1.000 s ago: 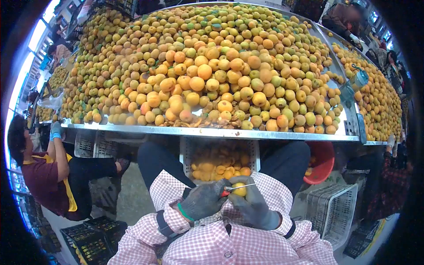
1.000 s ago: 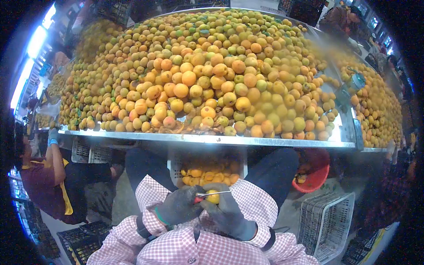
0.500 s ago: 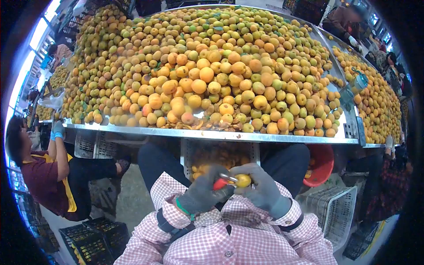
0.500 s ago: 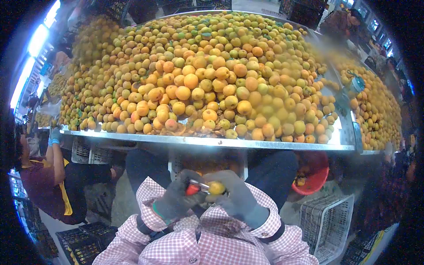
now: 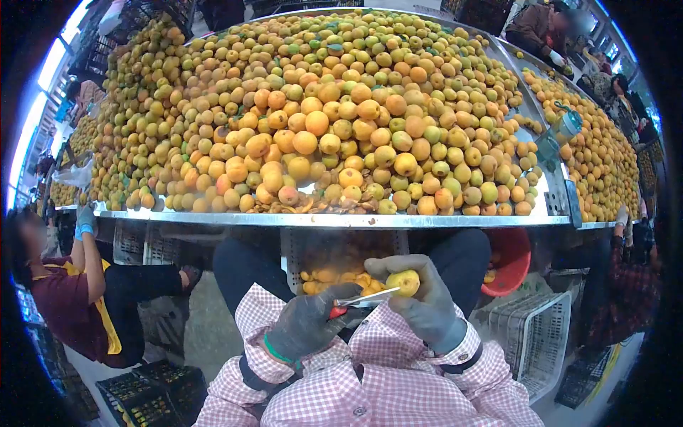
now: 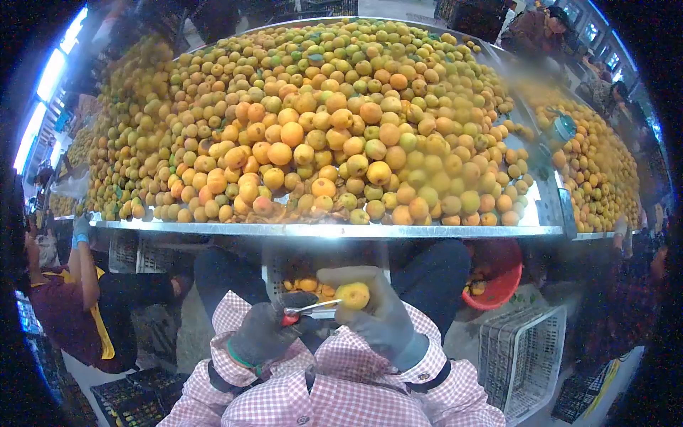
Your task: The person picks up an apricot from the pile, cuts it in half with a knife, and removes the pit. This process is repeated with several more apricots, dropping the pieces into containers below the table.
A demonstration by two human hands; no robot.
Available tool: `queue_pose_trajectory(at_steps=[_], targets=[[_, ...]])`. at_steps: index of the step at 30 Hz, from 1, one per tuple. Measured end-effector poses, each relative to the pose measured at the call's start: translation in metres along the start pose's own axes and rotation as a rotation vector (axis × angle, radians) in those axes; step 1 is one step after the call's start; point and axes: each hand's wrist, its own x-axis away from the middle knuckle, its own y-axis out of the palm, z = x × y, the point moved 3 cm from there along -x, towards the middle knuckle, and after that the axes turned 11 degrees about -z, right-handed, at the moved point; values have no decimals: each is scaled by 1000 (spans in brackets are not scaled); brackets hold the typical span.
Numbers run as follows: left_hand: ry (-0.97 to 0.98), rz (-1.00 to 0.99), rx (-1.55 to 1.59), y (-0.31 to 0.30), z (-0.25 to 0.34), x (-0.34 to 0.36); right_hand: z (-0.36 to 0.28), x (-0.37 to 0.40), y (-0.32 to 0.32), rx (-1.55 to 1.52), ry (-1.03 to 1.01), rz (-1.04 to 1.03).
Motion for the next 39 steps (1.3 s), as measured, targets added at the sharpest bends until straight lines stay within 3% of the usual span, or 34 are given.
queue_pose_trajectory(at_steps=[3,7,14,16,18,22,24,31,33,34,39], targets=[[16,1,-53,1,3,1,-4,1,12,-37,-6,-94],[-53,-21,-118,-1,6,2,4,4,13,-1,-21,-95],[-5,16,-103,2,12,2,10,2,20,-8,-101,-85],[-94,-9,-217,4,8,3,8,1,23,43,-126,-82],[-120,-17,-202,6,4,1,3,1,29,-45,-3,22],[-147,-4,-38,7,8,-6,18,-2,26,-34,-53,55],[-160,22,-50,9,6,-7,20,-4,25,89,-93,84],[-170,50,-23,19,-11,-14,27,-16,24,58,-76,136],[-226,46,-103,16,-13,-12,29,-21,13,-38,165,26],[-278,34,-182,14,-14,-12,31,-23,3,85,160,-47],[-131,18,32,39,-25,-15,35,-28,15,106,40,23]])
